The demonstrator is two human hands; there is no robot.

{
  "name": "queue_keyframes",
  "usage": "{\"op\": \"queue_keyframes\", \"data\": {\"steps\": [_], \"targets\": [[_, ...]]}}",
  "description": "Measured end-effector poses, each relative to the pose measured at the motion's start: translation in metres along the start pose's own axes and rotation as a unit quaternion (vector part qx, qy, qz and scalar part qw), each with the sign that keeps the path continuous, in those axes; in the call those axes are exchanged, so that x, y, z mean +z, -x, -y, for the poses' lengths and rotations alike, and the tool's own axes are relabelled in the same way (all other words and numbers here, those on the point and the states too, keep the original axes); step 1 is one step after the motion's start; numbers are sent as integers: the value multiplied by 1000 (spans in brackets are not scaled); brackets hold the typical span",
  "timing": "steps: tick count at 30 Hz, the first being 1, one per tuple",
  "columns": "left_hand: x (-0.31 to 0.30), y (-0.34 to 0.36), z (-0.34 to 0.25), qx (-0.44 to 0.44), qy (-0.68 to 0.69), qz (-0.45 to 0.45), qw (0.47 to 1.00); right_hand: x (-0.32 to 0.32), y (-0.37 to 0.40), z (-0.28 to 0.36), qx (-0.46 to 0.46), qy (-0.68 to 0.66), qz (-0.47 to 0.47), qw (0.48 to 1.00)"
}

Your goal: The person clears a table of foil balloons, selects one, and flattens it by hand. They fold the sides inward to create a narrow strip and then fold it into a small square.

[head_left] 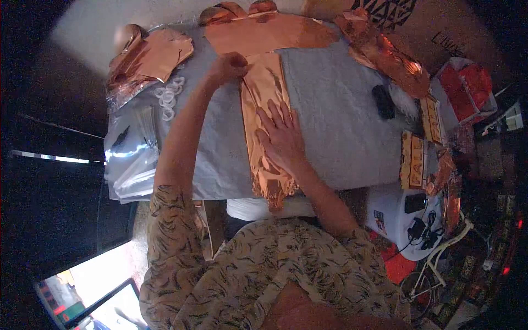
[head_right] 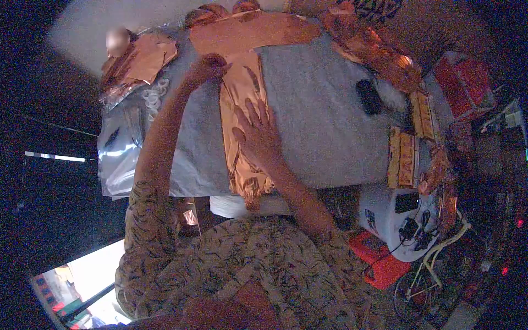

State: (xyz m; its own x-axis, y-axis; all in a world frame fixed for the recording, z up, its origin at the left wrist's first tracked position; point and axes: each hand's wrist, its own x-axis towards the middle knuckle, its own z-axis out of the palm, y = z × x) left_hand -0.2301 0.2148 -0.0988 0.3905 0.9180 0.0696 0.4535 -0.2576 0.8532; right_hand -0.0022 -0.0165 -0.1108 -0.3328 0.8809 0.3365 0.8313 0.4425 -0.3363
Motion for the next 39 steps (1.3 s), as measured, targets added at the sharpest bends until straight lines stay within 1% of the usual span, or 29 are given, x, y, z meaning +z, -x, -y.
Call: {"op": "queue_keyframes", "data": {"steps": [1,2,3,4,5,6,7,8,9,10,11,13,17,19,23,25,29,32,34,37,39], "targets": [[2,-1,-2,-13,-87,-22,996,2,0,-1,3,-4,-3,1000],[3,0,-4,-14,-86,-21,996,4,0,-1,3,-4,-2,1000],[6,2,-5,39,-191,-94,976,6,-1,-3,5,-5,1,1000],[10,3,-7,92,-292,-165,938,5,-1,-2,8,-6,3,1000],[19,5,-9,92,-290,-164,938,4,-1,-2,10,-4,4,1000],[31,7,-11,141,-122,-124,975,3,-1,-1,11,1,5,1000],[42,11,-15,185,49,-81,978,2,-1,0,11,6,5,1000],[55,20,-30,184,50,-82,978,4,0,0,10,6,7,1000],[67,32,-53,258,-138,-72,953,7,0,-2,10,10,2,1000],[75,38,-63,322,-321,-58,889,8,0,-2,11,15,-2,1000],[80,40,-64,322,-320,-59,889,8,0,-2,10,16,-1,1000],[91,38,-62,223,-304,-10,926,5,-1,-2,4,33,8,999],[97,32,-51,213,-307,-24,927,0,-1,1,14,19,8,1000],[96,33,-50,201,-297,-24,933,0,0,2,4,19,-9,1000],[97,31,-41,212,-296,-29,931,3,-1,1,-3,21,-7,1000],[99,26,-40,241,-305,-41,920,3,-1,0,-3,31,3,1000],[99,31,-45,233,-328,-44,914,3,1,0,-8,44,3,999],[98,31,-46,228,-304,-48,924,0,-1,-1,-6,42,33,999],[99,31,-46,216,-286,-48,932,0,-1,0,-14,19,-6,1000],[100,36,-45,234,-300,-72,922,-1,-2,2,-23,5,-18,1000],[101,32,-43,239,-307,-72,918,-3,0,4,-23,5,-19,1000]]}}
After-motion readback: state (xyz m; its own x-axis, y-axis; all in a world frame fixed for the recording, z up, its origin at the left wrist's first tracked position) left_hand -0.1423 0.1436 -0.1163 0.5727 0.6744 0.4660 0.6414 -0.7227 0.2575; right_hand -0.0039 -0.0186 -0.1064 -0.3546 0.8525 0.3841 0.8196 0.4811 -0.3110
